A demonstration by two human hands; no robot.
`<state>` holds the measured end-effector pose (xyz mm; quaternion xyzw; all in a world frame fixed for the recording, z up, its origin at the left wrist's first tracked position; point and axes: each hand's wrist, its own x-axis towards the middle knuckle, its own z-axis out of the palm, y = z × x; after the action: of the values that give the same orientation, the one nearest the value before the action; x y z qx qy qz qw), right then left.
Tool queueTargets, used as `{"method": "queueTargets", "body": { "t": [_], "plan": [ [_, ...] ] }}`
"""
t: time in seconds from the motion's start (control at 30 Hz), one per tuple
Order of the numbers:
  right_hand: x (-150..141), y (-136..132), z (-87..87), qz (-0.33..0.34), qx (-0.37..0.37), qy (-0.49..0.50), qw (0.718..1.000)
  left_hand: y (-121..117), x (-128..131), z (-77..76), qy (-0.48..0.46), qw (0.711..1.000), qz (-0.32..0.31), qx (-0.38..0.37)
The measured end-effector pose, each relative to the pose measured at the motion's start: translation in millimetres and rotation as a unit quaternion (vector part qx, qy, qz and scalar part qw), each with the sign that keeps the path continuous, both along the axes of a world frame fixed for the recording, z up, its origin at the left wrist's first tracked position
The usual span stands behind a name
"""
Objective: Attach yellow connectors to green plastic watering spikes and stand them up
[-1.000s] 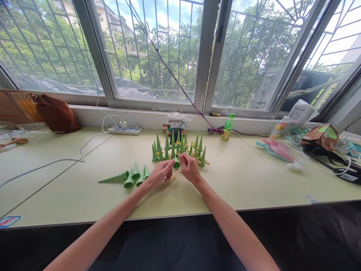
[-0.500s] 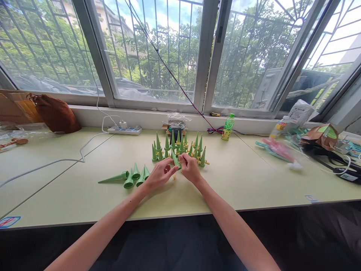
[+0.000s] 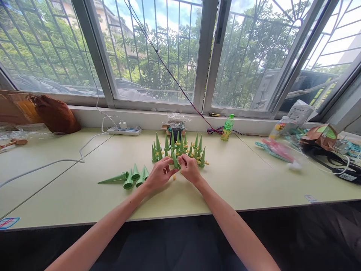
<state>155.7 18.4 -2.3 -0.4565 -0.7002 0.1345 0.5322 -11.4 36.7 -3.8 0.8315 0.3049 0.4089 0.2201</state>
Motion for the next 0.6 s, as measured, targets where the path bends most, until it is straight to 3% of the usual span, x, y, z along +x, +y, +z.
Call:
{"method": "queueTargets", "body": {
  "t": [0.23, 0.6],
  "plan": [
    [-0.8, 0.4, -1.0, 0.007, -0.006, -0.005, 1.0, 7.6, -0.8, -6.3, -0.018, 0.999, 0.026, 0.023],
    [-2.6, 0.5, -1.9, 0.007, -0.006, -0.007, 1.0, 6.6, -0.5, -3.7, -0.019, 0.998, 0.049, 0.031]
  ]
}}
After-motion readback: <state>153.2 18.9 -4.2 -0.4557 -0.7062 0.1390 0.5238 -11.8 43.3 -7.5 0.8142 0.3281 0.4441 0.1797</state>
